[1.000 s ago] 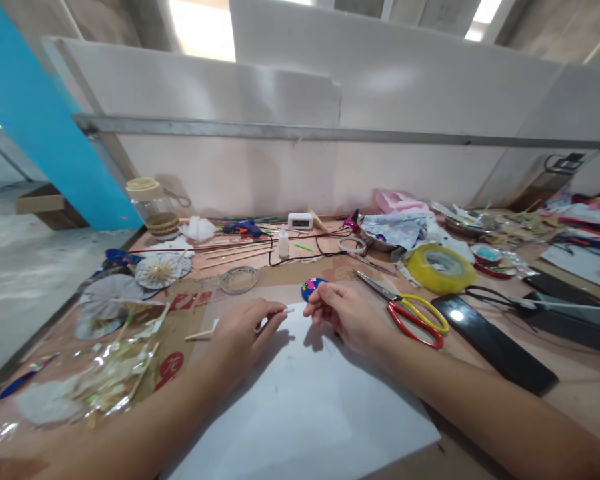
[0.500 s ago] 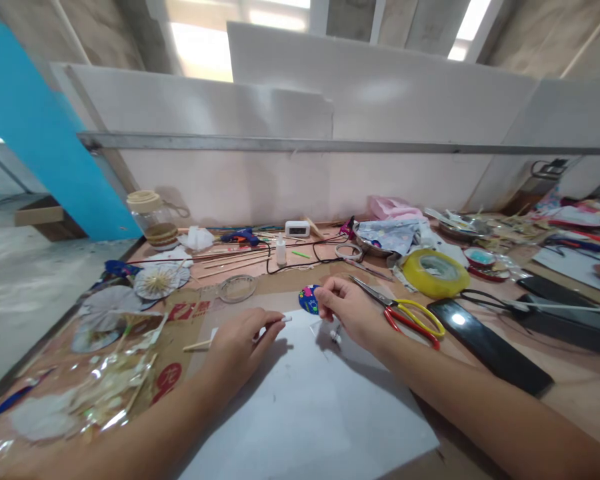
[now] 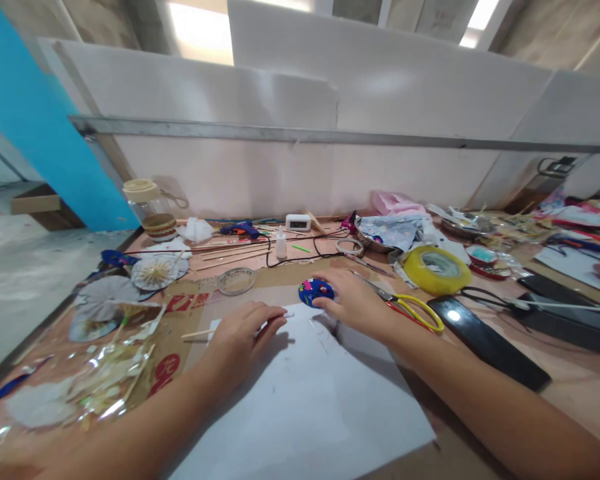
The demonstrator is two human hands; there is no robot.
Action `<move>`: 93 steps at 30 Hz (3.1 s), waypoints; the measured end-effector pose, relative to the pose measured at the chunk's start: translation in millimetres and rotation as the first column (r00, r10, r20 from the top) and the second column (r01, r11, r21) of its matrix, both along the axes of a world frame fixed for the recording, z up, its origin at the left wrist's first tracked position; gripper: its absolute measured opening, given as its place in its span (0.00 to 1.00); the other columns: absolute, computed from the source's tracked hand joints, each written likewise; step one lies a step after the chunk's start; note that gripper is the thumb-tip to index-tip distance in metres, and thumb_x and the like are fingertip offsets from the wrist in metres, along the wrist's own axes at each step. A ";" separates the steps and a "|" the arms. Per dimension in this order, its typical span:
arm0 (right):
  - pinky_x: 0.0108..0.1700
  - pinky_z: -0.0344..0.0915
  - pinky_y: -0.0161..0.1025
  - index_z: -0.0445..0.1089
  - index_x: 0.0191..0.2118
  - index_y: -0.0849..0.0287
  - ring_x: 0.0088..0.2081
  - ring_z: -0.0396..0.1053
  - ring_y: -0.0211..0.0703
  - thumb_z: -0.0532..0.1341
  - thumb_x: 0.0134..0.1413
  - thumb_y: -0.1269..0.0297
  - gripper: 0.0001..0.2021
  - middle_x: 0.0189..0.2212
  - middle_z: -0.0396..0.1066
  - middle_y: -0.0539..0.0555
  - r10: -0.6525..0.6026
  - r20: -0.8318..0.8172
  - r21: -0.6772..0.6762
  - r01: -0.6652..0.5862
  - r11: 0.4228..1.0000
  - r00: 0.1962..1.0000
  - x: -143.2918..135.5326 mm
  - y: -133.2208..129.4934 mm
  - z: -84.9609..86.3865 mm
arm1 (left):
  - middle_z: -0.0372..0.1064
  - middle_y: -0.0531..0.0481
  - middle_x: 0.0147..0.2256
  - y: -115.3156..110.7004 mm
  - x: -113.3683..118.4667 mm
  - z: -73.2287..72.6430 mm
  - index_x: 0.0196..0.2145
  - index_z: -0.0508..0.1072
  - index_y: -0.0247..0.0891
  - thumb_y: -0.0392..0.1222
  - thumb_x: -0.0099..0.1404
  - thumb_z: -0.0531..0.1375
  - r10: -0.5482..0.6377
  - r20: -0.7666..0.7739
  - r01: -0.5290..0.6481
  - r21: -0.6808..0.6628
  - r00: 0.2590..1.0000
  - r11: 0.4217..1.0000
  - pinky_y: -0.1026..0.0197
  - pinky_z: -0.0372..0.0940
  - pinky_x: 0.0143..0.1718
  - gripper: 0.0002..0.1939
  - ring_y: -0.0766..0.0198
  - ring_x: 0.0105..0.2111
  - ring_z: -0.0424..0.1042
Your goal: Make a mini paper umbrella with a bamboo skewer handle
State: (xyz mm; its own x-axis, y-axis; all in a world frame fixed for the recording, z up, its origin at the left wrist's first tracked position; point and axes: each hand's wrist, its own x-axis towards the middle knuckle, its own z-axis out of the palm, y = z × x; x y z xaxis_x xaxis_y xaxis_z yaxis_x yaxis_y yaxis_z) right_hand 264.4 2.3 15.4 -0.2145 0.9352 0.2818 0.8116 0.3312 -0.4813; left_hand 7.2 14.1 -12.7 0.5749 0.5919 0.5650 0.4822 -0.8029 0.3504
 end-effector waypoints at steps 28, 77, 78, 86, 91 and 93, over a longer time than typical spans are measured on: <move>0.29 0.68 0.37 0.73 0.34 0.59 0.27 0.73 0.43 0.54 0.66 0.55 0.16 0.26 0.75 0.51 -0.183 -0.452 -0.060 0.175 0.983 0.873 -0.5 5.1 -11.0 | 0.77 0.56 0.27 -25.0 13.9 52.4 0.39 0.78 0.43 0.44 0.70 0.56 0.028 0.076 0.008 -0.428 0.997 0.904 0.68 0.66 0.24 0.10 0.67 0.24 0.74; 0.49 0.73 0.43 0.74 0.44 0.54 0.47 0.77 0.46 0.58 0.61 0.71 0.10 0.45 0.79 0.57 0.309 -0.400 0.317 -0.186 0.930 0.863 -35.8 -37.7 -25.1 | 0.75 0.54 0.27 -16.8 7.8 43.7 0.36 0.77 0.41 0.46 0.70 0.55 0.087 -0.153 -0.131 -0.304 0.984 0.944 0.64 0.57 0.26 0.12 0.66 0.24 0.69; 0.50 0.73 0.44 0.73 0.45 0.54 0.49 0.77 0.46 0.58 0.62 0.70 0.09 0.47 0.79 0.58 0.342 -0.379 0.344 -0.213 0.915 0.860 -35.5 -38.0 -23.5 | 0.74 0.54 0.26 -17.0 7.7 43.8 0.35 0.76 0.41 0.45 0.70 0.55 0.083 -0.155 -0.125 -0.284 0.984 0.951 0.64 0.57 0.25 0.12 0.66 0.23 0.69; 0.55 0.70 0.46 0.69 0.52 0.52 0.55 0.73 0.45 0.57 0.66 0.67 0.11 0.54 0.75 0.58 0.402 -0.385 0.383 -0.252 0.889 0.831 -37.4 -46.5 -13.2 | 0.72 0.53 0.26 -20.1 7.0 42.6 0.34 0.72 0.39 0.41 0.70 0.52 -0.001 -0.054 -0.007 -0.150 0.999 0.989 0.65 0.59 0.25 0.10 0.67 0.22 0.67; 0.49 0.72 0.45 0.71 0.47 0.52 0.45 0.76 0.46 0.61 0.63 0.68 0.08 0.42 0.78 0.55 0.314 -0.418 0.409 -0.132 0.903 0.853 -40.9 -45.0 -12.6 | 0.74 0.51 0.28 -25.7 8.8 42.4 0.37 0.72 0.39 0.40 0.71 0.52 -0.052 0.008 0.052 -0.064 0.999 0.997 0.63 0.65 0.30 0.09 0.64 0.26 0.71; 0.45 0.72 0.45 0.72 0.46 0.52 0.42 0.75 0.46 0.62 0.62 0.67 0.07 0.38 0.78 0.55 0.329 -0.377 0.445 -0.143 0.884 0.866 -41.1 -43.4 -12.6 | 0.74 0.51 0.28 -26.8 9.7 40.6 0.37 0.72 0.40 0.39 0.71 0.52 -0.066 0.015 0.067 -0.047 0.998 0.997 0.62 0.66 0.32 0.09 0.64 0.27 0.72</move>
State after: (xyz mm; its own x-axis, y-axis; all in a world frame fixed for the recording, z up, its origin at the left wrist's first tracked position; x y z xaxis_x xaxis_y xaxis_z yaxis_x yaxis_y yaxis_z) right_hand 223.2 -41.1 2.8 -0.1838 0.6631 0.7256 0.4245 0.7194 -0.5498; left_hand 17.0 -12.7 27.9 0.6065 0.5787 0.5452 0.4234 -0.8155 0.3946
